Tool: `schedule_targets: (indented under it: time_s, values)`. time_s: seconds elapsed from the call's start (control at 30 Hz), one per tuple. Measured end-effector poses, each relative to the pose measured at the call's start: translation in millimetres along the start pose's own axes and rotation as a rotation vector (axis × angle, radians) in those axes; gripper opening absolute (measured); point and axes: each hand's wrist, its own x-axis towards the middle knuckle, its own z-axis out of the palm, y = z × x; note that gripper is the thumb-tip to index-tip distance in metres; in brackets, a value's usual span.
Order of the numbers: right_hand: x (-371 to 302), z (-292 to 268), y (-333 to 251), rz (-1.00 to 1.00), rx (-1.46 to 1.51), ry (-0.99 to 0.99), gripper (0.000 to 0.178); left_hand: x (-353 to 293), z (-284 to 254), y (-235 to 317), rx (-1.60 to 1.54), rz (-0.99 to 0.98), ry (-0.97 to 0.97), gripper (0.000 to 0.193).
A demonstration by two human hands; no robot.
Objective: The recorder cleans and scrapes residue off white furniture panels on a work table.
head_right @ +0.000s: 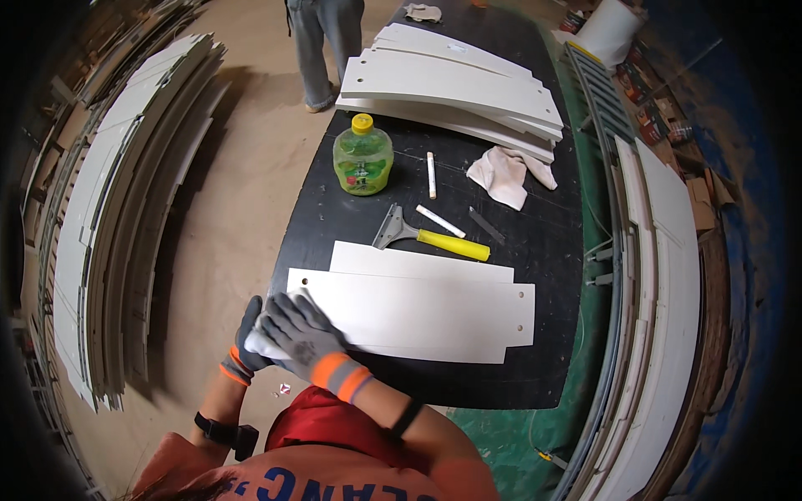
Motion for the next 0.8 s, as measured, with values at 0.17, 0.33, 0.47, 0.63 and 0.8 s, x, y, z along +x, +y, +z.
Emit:
schedule_targets:
  time_s: [0.17, 0.33, 0.47, 0.63, 0.8]
  values:
    - [-32.3, -14.8, 51.5, 0.292, -0.138, -0.001, 0.064, 0.8, -17.1, -5.5, -0.169, -0.006, -0.157, 0.086]
    - [-154.3, -65.7, 120.2, 1.200, -0.089, 0.449, 0.084, -8.8, 2.7, -10.7, -0.155, 0.074, -0.098, 0.071]
    - [-87.4, -35.7, 83.7, 0.761, -0.183, 0.243, 0.082, -16.3, 43.2, -10.6, -0.246, 0.135, -0.162, 0.063]
    - [46.9, 0.4, 39.0, 0.218, -0.243, -0.010, 0.063, -6.0, -1.1, -33.9, -0.391, 0.153, -0.110, 0.053]
    - [8.4, -2.1, 3.3, 0.006, 0.086, -0.251, 0.067, 25.6, -81.7, -54.4, 0.298, 0.476, -0.132, 0.050]
